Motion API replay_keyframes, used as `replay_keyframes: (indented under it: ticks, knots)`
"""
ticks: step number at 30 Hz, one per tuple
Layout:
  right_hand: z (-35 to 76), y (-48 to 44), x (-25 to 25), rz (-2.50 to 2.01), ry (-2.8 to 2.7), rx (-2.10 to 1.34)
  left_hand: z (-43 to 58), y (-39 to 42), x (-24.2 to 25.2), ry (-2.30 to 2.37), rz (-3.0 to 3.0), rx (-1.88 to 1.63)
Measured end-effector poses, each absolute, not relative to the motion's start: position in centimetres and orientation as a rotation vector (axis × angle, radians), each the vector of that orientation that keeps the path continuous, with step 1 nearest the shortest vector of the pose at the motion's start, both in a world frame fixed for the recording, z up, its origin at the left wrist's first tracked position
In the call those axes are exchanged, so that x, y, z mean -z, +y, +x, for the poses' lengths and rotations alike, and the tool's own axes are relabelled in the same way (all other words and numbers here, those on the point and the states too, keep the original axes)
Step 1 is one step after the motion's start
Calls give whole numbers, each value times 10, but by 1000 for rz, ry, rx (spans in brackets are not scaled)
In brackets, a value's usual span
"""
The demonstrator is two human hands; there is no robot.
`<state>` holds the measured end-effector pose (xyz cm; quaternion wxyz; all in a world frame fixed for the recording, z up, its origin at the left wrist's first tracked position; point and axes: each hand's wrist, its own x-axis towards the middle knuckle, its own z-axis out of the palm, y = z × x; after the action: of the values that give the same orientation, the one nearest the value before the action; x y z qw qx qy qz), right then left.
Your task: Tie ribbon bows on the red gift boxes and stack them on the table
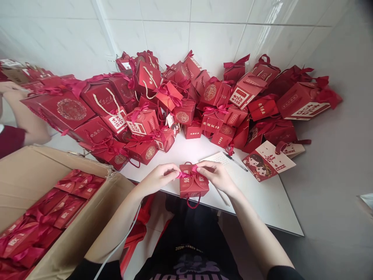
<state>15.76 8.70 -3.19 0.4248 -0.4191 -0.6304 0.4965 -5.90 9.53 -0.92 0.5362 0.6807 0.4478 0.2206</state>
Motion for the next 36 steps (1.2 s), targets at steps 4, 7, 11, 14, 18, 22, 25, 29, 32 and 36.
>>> replay_keyframes:
  ticks: [4,7,11,14,18,22,25,29,32,36]
  knots:
    - [148,85,40,-1104,-1633,-1040,-56,92,-3,1146,1925,-518]
    - [144,83,42,-1103,-1664,-958,-54,92,-12,1167,2120,-472]
    - [143,83,45,-1127,-1602,-995,-45,99,-23,1073,2405,-402]
    - [142,83,46,-1128,-1547,-1038,-34,108,-29,976,2480,-395]
    - [143,82,46,-1126,-1531,-1058,-22,127,-33,886,2390,-425]
    - [143,81,47,-1086,-1407,-1228,-16,146,-26,848,2195,-461]
    - [142,81,48,-1068,-1352,-1269,-14,156,-10,824,2076,-546]
    - [141,81,51,-1076,-1295,-1253,-17,156,21,866,1960,-617]
    - [140,81,53,-1060,-1258,-1256,-22,147,38,869,1962,-657]
    - [140,80,56,-1010,-1238,-1229,-28,125,46,915,2082,-784]
